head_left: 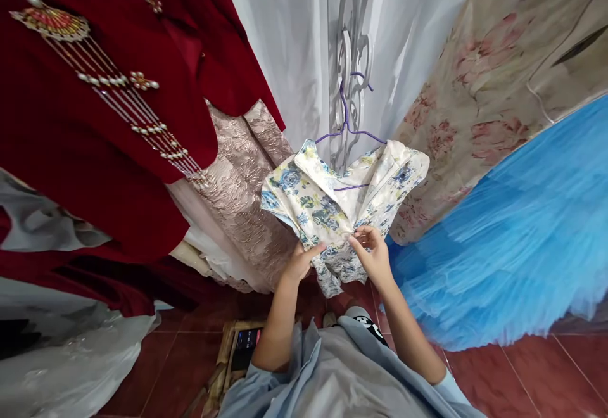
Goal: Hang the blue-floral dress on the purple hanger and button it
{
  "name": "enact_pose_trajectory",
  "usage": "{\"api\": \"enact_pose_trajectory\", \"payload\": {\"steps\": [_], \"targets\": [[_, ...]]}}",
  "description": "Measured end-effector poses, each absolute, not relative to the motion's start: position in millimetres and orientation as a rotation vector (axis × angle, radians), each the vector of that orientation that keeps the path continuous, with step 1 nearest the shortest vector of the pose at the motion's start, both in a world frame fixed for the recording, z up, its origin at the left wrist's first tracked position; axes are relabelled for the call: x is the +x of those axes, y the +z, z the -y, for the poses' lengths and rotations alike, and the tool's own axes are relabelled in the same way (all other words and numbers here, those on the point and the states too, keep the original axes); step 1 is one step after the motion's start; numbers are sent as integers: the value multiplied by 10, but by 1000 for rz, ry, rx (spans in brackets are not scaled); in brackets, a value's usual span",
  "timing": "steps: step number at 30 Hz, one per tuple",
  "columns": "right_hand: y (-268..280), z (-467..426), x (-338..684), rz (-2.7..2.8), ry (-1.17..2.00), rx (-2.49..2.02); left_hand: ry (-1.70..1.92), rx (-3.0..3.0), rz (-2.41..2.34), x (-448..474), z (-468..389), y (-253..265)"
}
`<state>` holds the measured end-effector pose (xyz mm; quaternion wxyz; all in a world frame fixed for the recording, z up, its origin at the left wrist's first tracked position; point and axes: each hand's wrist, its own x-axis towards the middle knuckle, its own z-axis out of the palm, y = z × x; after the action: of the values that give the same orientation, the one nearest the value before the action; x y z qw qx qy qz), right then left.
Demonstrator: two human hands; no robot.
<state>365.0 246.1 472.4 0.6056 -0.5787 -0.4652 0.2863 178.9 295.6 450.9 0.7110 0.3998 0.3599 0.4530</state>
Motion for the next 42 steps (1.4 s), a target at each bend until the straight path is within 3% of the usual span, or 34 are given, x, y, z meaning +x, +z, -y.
{"api": "enact_pose_trajectory", "payload": {"steps": [8,13,17,21,28,37,42], "targets": [[4786,-2661,3582,1352,660,-1367,1214,944,-990,1753,-2975,4520],[4777,-2530,3595,1395,764,-1430,1920,1582,-1245,1801,-2873,4411],[4795,-2453,3564,1237,1035,-1299,1515,2059,-998,2061,-2799,4353],[4864,-2468,3603,1053,1209,-1225,1445,2024,-1014,2296,-2856,4370],[5060,-2565,3700,897,1127,-1191,1325,2099,-997,2449,-2894,4374],[6137,-3380,3709,964,829,-943,1231,2190,-961,2482,-2737,4298],[6286,-3370,3680,990,792,-956,1296,2167,-759,2351,-2853,4517]]}}
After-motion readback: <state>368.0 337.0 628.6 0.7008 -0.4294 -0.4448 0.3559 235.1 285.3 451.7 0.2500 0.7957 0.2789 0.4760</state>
